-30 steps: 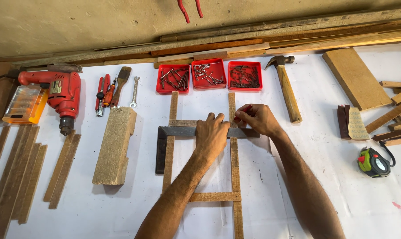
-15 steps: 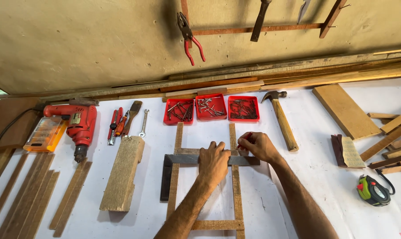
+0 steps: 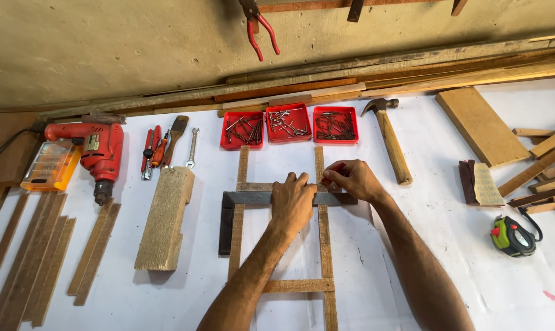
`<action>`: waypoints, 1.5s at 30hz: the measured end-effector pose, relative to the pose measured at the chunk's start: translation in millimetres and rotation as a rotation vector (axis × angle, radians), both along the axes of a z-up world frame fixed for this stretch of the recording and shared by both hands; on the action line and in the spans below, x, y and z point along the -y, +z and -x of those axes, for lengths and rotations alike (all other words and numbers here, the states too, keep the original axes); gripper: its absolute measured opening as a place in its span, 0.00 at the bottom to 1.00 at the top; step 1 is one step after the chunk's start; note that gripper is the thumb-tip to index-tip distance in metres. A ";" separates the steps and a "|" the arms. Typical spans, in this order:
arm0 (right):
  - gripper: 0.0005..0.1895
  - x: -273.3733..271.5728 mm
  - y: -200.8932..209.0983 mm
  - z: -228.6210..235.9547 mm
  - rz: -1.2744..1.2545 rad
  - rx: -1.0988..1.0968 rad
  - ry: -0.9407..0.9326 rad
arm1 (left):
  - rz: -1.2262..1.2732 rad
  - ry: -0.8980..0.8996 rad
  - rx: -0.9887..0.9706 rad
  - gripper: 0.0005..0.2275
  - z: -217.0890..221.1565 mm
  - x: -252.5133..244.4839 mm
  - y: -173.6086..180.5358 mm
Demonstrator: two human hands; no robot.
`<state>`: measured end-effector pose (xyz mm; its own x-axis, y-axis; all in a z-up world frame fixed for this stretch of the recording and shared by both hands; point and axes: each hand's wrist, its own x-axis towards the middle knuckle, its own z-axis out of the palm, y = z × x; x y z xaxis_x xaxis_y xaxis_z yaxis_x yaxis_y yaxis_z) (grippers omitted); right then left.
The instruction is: Assembling a wooden frame using a hammer, nails, and a square ruler on a workbench.
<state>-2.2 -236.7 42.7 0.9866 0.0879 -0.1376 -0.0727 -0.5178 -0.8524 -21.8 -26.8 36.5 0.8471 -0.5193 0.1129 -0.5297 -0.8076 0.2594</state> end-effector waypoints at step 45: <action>0.26 109.9 50.2 238.1 0.223 0.279 -0.698 | 0.547 -0.194 0.415 0.16 90.9 94.7 58.0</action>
